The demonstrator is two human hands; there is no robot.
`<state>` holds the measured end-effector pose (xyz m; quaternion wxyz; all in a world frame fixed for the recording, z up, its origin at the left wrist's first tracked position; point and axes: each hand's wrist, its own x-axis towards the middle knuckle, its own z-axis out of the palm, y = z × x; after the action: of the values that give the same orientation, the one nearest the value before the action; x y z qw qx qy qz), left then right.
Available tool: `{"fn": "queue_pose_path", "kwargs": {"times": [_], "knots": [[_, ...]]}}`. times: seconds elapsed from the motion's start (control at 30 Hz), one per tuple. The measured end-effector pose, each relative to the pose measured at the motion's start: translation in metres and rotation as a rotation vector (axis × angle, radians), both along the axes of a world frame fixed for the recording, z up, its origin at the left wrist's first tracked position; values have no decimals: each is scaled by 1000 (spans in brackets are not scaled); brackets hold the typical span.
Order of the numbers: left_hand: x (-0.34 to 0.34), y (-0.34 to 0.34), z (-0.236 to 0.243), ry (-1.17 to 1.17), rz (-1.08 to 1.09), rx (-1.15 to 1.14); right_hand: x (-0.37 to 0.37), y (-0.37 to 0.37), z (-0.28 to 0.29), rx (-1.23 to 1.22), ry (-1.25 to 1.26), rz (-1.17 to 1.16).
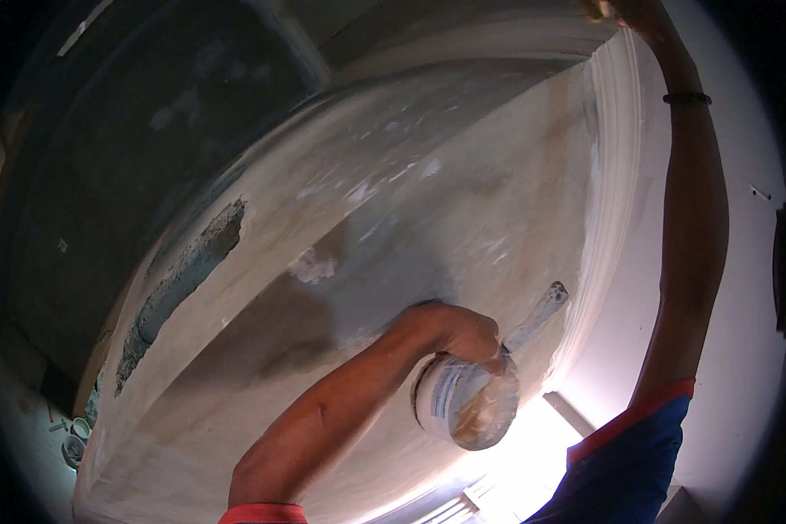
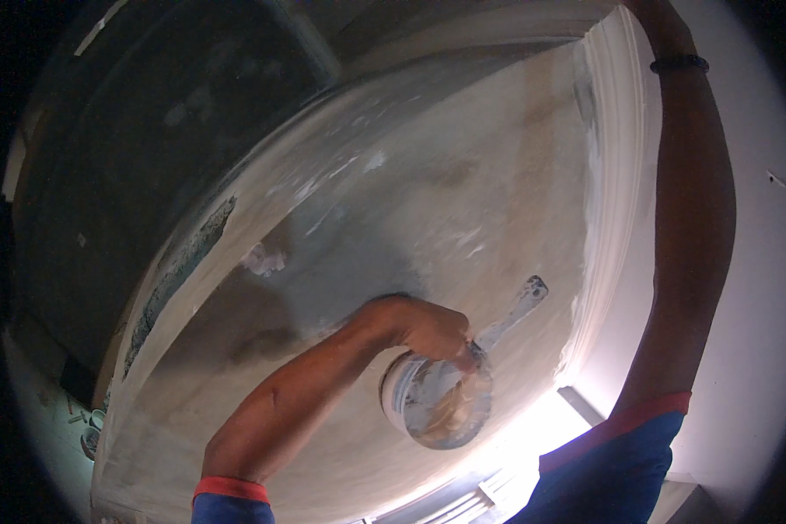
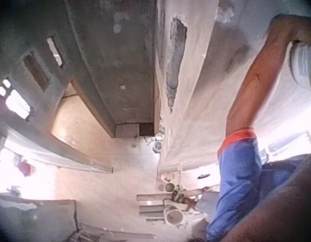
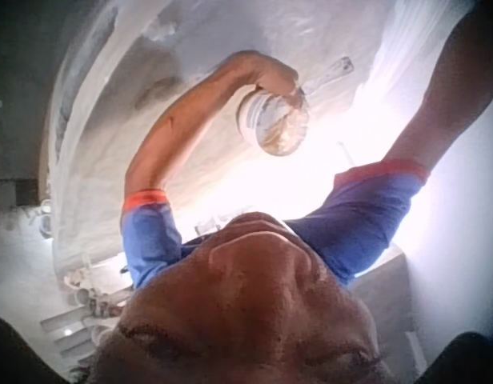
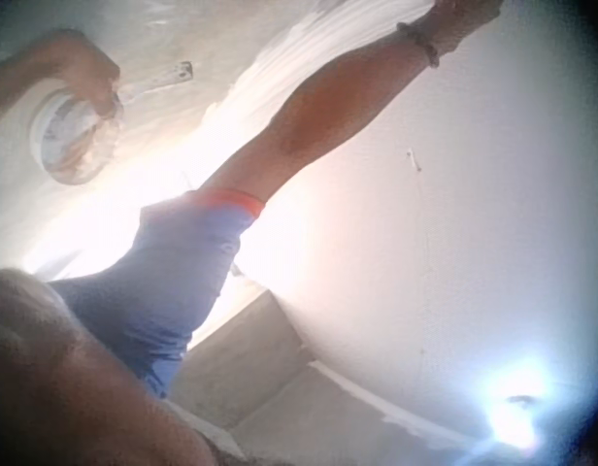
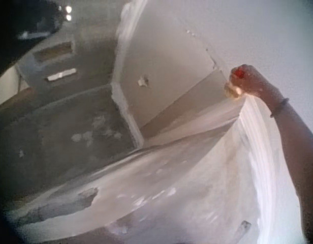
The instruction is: The person applies a coating to the upper corner and ceiling edges of a wall using a brush and a small container of material, occasionally refilling from a larger bucket on the floor.
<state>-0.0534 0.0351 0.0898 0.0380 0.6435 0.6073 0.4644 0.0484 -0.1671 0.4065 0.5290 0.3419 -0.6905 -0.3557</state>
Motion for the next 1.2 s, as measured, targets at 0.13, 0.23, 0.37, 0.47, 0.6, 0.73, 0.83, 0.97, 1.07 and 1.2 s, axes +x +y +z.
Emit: {"fn": "queue_pose_path", "kwargs": {"times": [0.13,0.23,0.37,0.47,0.6,0.73,0.83,0.97,1.07,1.2], "knots": [[7,4,9,18,-40,-17,-20,25,27,64,99,-209],[2,-6,0,-59,-2,-26,-58,27,20,184,297,-469],[14,9,15,42,-20,-31,26,29,-3,-125,310,-228],[-4,-8,-6,-80,35,-12,-5,27,26,82,115,139],[-3,-8,-7,-90,-6,-4,-5,24,35,235,-336,402],[15,-3,12,-2,-30,-34,16,39,13,0,55,139],[4,1,3,-55,-21,-16,-21,39,-2,-41,106,17],[5,-3,2,-71,-16,-18,-39,38,51,31,506,-133],[4,-4,1,-70,-38,-2,15,21,9,-64,491,-64],[10,-2,10,-28,-25,-36,38,25,26,45,27,149]]}}
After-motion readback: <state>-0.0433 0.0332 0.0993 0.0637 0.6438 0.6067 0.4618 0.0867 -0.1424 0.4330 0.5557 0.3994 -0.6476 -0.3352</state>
